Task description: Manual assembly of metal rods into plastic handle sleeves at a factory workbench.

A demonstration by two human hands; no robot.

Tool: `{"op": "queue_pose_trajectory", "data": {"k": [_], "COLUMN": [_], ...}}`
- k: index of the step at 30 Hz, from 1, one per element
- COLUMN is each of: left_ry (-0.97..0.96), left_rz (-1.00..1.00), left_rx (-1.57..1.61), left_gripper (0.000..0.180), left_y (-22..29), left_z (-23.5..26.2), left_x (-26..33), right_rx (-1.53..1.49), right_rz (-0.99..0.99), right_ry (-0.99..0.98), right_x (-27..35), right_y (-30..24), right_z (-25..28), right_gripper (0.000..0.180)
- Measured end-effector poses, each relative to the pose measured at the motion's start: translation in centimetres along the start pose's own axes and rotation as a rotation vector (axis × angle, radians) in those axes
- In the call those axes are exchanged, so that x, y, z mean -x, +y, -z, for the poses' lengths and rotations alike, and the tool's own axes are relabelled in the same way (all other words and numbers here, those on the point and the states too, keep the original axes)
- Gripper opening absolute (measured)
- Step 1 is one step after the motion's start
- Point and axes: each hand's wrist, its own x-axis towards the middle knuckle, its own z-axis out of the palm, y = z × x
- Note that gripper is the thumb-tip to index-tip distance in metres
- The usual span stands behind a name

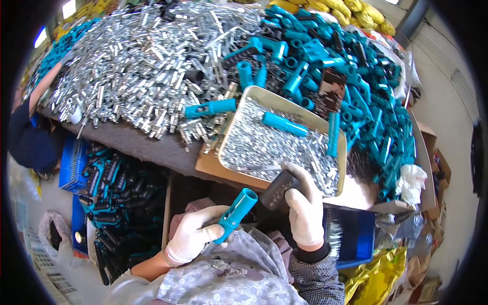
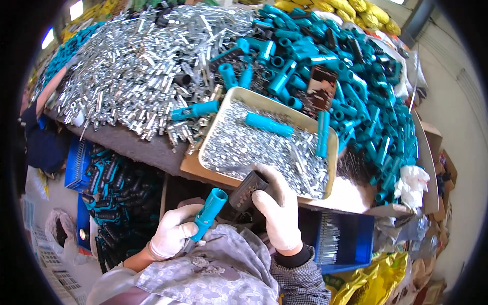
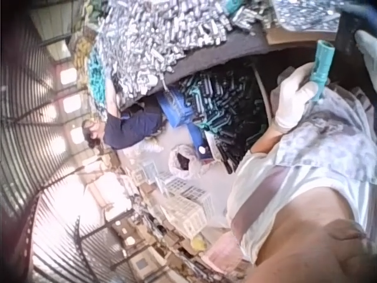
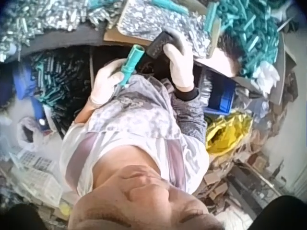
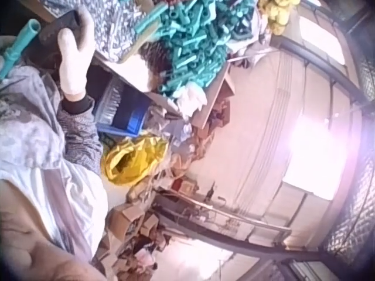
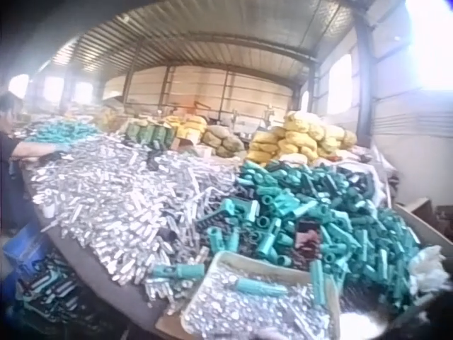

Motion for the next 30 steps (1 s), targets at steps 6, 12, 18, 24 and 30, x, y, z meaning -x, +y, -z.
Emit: {"op": "queue_pose_trajectory", "data": {"k": [6, 12, 18, 24, 30], "left_ry": [-0.054, -0.166, 0.0, -0.222, -0.216], "left_rz": [0.05, 0.072, 0.048, 0.195, 0.257], "left_rx": [-0.035, -0.244, -0.078, -0.255, -0.007], "left_gripper": [0.047, 0.067, 0.048, 0.063, 0.051], "left_y": [-0.4, -2.5, -0.4, -2.7, -2.5], "left_z": [-2.4, -2.7, -5.1, -3.8, -5.1], "left_x": [-0.6, -0.8, -0.8, -1.6, -1.9], "right_rx": [-0.193, -0.324, -0.197, -0.146, 0.396], "right_rz": [-0.094, -0.043, -0.12, -0.021, 0.269], "right_ry": [0.067, 0.101, 0.192, 0.196, 0.076], "right_x": [3.2, 4.7, 4.9, 5.1, 4.6], "right_y": [2.1, 2.9, 1.9, 1.1, 2.6], "right_z": [2.3, 1.1, 4.3, 4.7, 5.6], "right_gripper": [0.053, 0.065, 0.027, 0.04, 0.04]}}
